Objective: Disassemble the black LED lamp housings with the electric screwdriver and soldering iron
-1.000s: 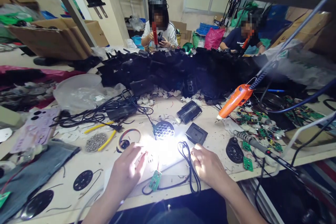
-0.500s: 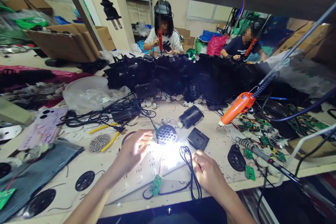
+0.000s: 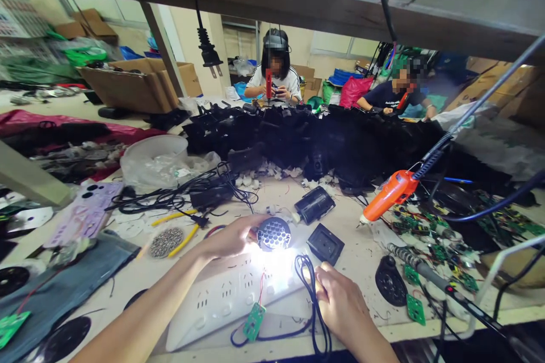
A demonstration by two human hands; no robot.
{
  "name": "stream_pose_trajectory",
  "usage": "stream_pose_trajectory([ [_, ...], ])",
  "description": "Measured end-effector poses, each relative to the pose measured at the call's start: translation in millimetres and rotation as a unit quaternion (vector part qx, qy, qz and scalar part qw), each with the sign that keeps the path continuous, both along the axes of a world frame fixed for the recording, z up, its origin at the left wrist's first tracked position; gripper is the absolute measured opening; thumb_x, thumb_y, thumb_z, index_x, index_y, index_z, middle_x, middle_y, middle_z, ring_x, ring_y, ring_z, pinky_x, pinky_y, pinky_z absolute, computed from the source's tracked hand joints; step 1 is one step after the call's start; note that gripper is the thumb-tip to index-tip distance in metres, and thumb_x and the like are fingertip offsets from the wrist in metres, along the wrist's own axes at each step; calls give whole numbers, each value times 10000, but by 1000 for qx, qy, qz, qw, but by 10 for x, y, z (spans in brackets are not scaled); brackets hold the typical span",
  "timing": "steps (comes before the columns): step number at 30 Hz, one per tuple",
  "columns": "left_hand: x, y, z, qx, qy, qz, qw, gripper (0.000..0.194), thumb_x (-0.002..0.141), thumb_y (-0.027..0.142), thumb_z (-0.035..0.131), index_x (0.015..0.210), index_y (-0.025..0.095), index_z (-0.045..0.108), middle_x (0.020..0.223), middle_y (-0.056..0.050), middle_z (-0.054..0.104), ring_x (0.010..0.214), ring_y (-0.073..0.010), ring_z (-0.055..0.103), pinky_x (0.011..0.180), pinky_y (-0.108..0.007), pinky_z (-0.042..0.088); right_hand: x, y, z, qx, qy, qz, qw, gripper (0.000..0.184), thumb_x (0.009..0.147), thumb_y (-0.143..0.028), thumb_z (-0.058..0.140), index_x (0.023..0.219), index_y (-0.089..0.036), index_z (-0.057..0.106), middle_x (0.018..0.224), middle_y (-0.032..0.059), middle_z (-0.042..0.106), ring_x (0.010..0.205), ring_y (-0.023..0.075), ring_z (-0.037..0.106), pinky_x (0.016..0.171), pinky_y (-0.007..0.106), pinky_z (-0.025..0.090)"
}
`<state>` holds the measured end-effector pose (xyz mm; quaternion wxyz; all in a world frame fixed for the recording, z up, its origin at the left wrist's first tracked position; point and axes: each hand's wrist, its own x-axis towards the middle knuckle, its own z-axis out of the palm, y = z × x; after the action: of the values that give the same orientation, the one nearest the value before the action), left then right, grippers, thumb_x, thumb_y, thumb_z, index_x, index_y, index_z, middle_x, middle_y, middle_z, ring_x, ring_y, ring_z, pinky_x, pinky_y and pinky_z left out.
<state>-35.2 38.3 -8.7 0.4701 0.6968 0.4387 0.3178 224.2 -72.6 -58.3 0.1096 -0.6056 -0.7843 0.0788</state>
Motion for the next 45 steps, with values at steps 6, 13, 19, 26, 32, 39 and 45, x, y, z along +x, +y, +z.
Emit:
stream_pose_trajectory([
  [6, 20, -10, -67, 0, 17, -74, 997, 544, 672, 72, 561, 1200, 174, 649, 1216, -75, 681, 1099, -312, 632, 875, -350, 531, -27, 0, 59, -9, 18, 3, 1000, 361, 732, 27, 464, 926, -225, 635, 850, 20, 701, 788, 202, 699, 605, 258, 428],
  [13, 137, -14, 73, -19, 25, -90, 995, 511, 655, 114, 646, 1162, 175, 658, 1135, -53, 714, 1086, -307, 627, 935, -373, 493, -47, -10, 99, -25, 59, -15, 998, 337, 747, 20, 453, 894, -214, 647, 839, 35, 714, 759, 206, 692, 598, 256, 417],
  [19, 158, 47, -46, -52, 24, -103, 993, 407, 657, 236, 730, 1054, 153, 693, 1018, -56, 731, 949, -251, 661, 868, -336, 513, 67, 36, 145, -17, 241, -18, 970, 251, 900, -152, 411, 912, -203, 657, 868, 41, 704, 828, 188, 671, 738, 275, 487],
  [26, 186, 105, -122, -110, -22, -40, 993, 494, 616, 147, 693, 1109, 154, 652, 1065, -56, 712, 991, -252, 629, 907, -358, 479, -25, 70, 316, 62, 281, -39, 957, 227, 936, -248, 455, 911, -207, 676, 806, 43, 649, 746, 172, 634, 662, 256, 480],
  [32, 206, 41, -3, -164, -102, 17, 981, 470, 574, 112, 691, 1040, 161, 658, 1038, -73, 718, 998, -268, 631, 867, -360, 485, -139, 115, 364, 89, 304, -17, 948, 212, 940, -241, 471, 885, -207, 674, 760, 31, 618, 650, 143, 600, 580, 229, 463],
  [39, 167, -33, -86, -283, -209, 139, 926, 372, 563, 142, 658, 933, 158, 619, 845, -34, 697, 790, -215, 653, 696, -312, 498, -307, 456, 395, 146, 285, 21, 947, 177, 926, -167, 474, 892, -188, 646, 805, 47, 625, 735, 165, 610, 673, 263, 482],
  [45, 107, -99, -81, -288, -248, 120, 917, 426, 574, 148, 674, 996, 176, 619, 844, -5, 683, 795, -188, 624, 703, -279, 476, -569, 874, 509, 174, 240, 161, 941, 148, 917, -125, 481, 906, -181, 617, 862, 58, 625, 842, 190, 593, 783, 301, 481],
])
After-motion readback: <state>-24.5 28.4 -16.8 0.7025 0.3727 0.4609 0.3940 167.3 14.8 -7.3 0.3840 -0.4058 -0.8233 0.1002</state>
